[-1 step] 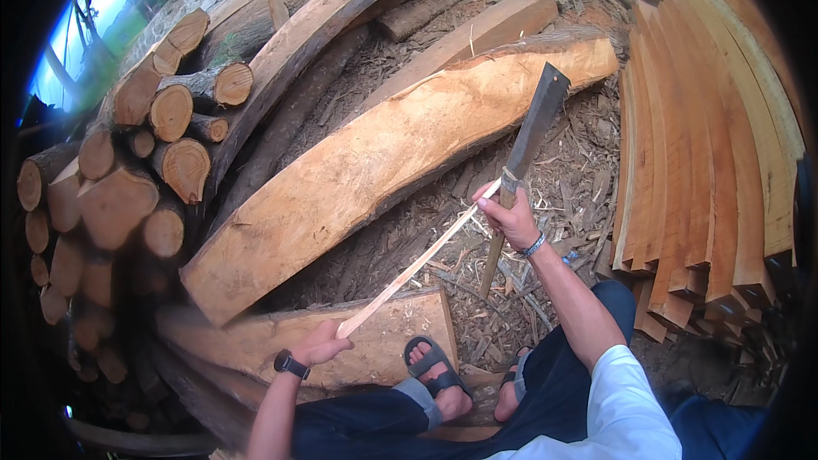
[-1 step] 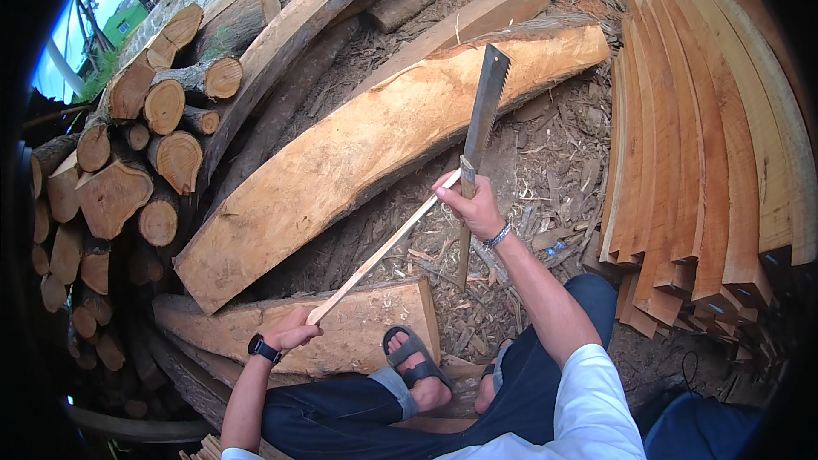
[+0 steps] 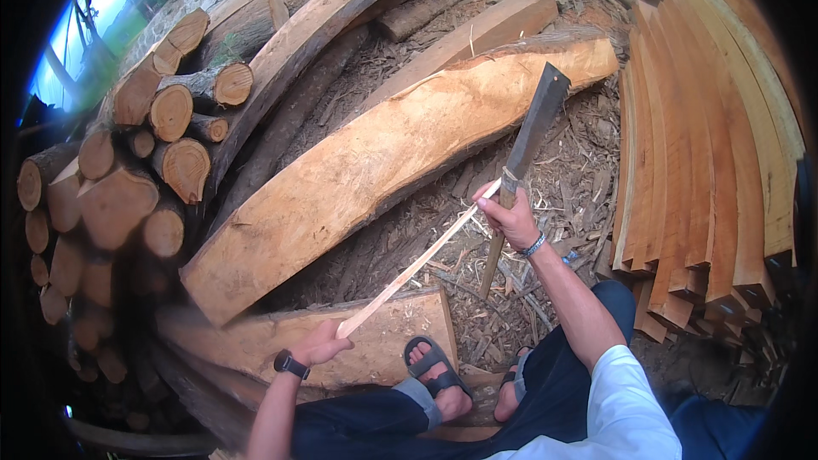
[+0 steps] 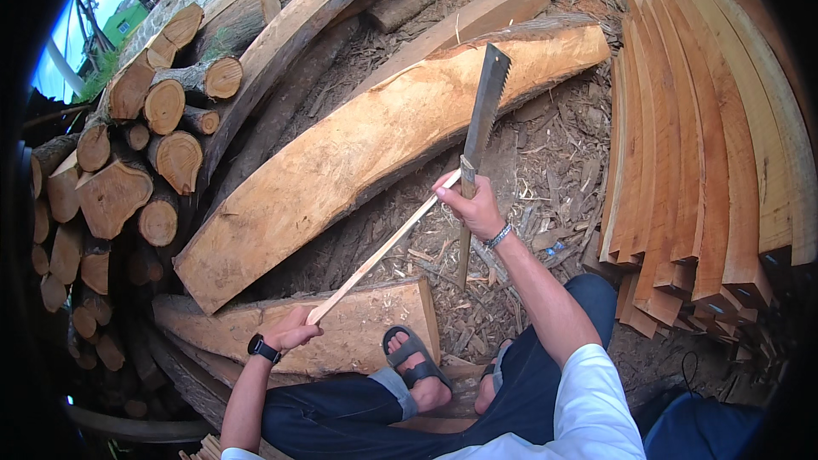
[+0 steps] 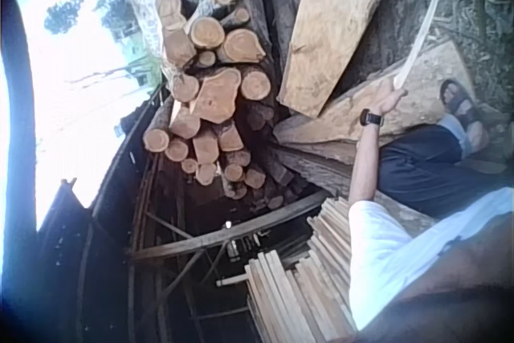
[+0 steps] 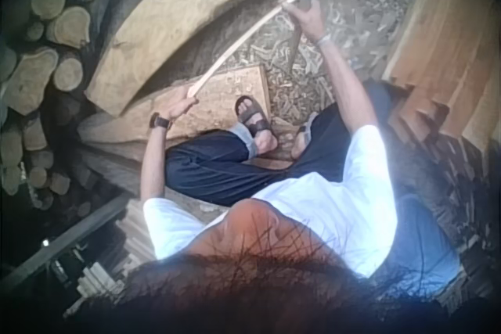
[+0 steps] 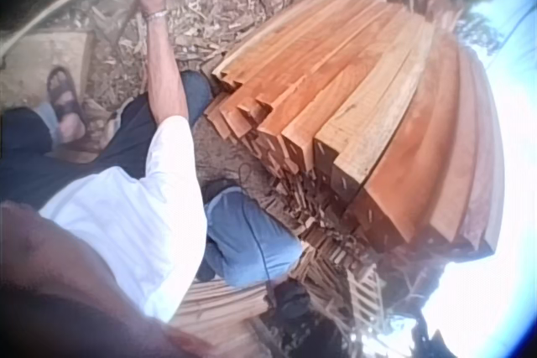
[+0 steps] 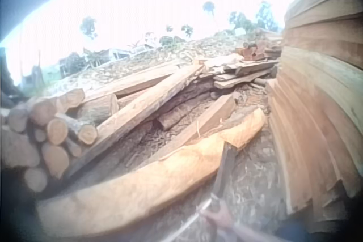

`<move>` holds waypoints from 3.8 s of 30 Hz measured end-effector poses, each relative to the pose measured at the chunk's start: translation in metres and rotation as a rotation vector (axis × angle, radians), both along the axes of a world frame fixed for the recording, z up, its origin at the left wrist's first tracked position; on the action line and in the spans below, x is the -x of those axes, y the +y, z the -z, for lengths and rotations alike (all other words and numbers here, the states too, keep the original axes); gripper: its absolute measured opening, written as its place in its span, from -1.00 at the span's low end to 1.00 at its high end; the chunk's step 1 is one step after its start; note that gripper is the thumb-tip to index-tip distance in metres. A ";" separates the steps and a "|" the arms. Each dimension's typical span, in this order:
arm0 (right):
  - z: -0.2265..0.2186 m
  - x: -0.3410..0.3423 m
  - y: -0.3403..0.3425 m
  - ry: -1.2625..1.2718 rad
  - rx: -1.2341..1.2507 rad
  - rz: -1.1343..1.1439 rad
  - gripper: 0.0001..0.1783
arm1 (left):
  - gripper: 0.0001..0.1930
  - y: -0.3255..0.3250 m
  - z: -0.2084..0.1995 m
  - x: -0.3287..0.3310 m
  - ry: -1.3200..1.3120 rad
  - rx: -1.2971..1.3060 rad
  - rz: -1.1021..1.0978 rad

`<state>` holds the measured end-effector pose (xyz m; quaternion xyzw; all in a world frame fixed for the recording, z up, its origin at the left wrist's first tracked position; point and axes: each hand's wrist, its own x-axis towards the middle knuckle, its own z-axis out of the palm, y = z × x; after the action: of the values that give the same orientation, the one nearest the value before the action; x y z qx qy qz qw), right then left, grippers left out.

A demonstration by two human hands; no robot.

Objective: The person uses a cleaver-like tool to shave thin layers of wood from a small piece of timber, turning the wood over to shave different sides.

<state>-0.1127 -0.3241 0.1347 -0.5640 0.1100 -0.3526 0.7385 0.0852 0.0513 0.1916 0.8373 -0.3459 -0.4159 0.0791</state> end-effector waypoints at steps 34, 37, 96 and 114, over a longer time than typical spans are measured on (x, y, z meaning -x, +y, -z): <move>0.004 0.002 -0.008 -0.075 -0.186 -0.082 -0.84 | -0.83 0.018 -0.012 -0.011 0.035 0.287 -0.413; 0.002 0.007 -0.009 -0.137 -0.272 -0.246 -0.84 | -0.82 0.021 -0.014 -0.013 -0.021 0.270 -0.395; 0.034 0.012 -0.031 -0.556 -0.513 -0.758 -0.04 | -0.69 0.015 -0.009 -0.018 -0.133 0.078 -0.245; 0.033 0.017 -0.033 -0.490 -0.453 -0.819 0.24 | -0.69 0.012 -0.008 -0.015 -0.145 0.083 -0.259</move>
<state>-0.1293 -0.3567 0.1021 -0.2880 -0.2218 -0.1242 0.9233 0.1007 0.0634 0.1994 0.8988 -0.2565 -0.3261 0.1412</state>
